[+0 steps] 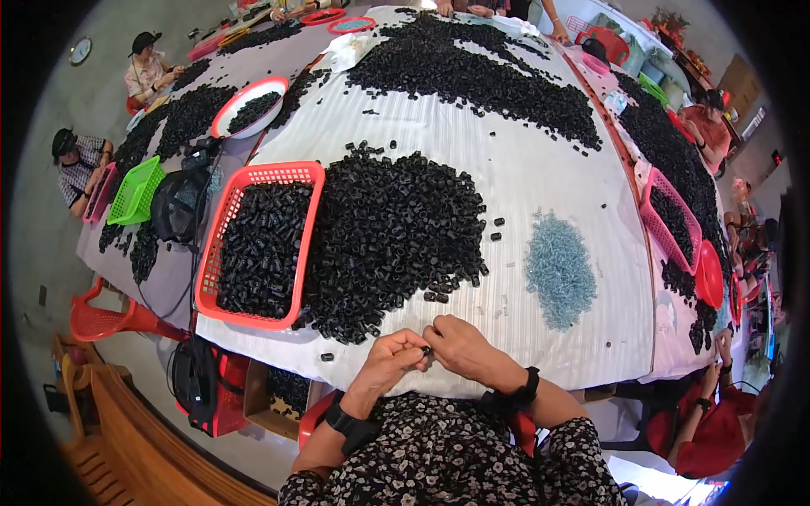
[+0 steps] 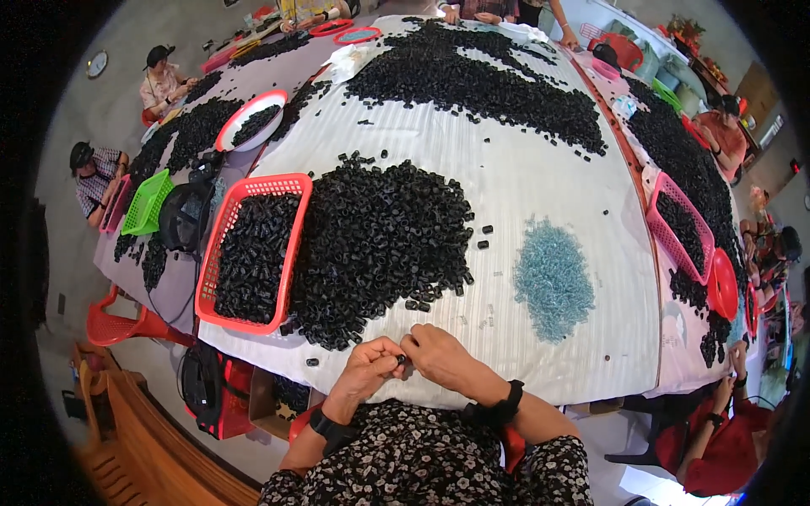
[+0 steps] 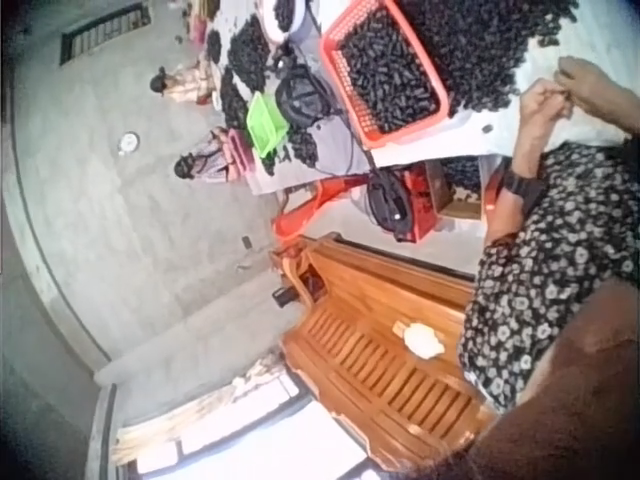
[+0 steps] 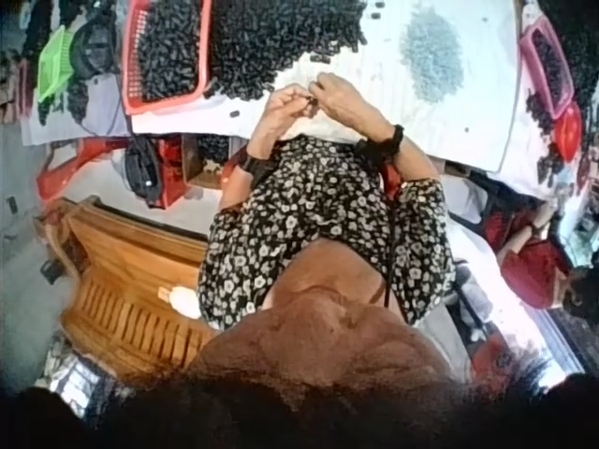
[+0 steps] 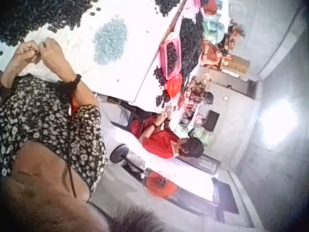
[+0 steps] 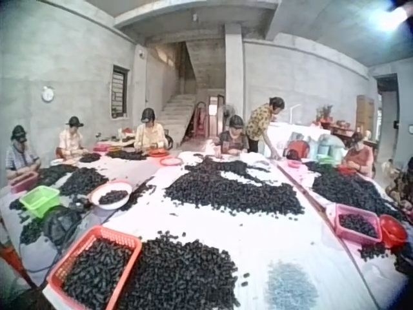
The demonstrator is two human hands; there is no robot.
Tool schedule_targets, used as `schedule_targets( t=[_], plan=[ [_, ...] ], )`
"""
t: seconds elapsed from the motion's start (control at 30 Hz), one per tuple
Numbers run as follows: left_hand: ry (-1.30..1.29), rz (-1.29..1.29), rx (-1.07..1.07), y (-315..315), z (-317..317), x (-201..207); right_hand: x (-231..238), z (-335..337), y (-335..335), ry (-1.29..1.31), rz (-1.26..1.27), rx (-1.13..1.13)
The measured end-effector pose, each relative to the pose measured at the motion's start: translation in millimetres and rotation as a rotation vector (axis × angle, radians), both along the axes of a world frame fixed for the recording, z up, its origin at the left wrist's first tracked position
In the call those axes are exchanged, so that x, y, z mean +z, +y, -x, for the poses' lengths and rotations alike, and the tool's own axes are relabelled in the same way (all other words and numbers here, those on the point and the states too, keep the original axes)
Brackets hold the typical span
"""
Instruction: Manually sorting and inspecting small black plastic shoe components on a large production table.
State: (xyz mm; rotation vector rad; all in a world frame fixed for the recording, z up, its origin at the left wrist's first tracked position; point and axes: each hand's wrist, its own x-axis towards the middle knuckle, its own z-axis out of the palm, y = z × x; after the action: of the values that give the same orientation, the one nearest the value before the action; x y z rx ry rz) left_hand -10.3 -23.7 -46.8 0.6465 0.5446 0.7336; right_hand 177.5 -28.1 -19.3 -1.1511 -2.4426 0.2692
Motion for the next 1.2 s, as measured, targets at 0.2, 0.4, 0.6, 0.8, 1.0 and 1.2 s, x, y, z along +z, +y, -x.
schedule_targets(
  t=[0.2,0.4,0.6,0.8,1.0,1.2],
  plan=[
    [-0.017,-0.031,0.009,-2,-2,1,-1,-1,-1,-0.021,-0.036,0.014],
    [-0.056,-0.062,0.041,-4,-4,-3,1,-8,-7,0.095,0.074,-0.063],
    [0.062,-0.089,0.078,-7,-9,4,17,-14,-14,0.608,0.589,-0.308],
    [0.173,-0.177,0.093,-6,-17,15,14,-11,-21,0.941,0.775,-0.308],
    [0.254,-0.219,0.122,-5,-20,19,17,-3,-22,1.049,0.91,-0.295],
    [0.287,-0.313,0.139,-3,-19,16,21,-3,-21,0.878,0.831,-0.342]
  ],
)
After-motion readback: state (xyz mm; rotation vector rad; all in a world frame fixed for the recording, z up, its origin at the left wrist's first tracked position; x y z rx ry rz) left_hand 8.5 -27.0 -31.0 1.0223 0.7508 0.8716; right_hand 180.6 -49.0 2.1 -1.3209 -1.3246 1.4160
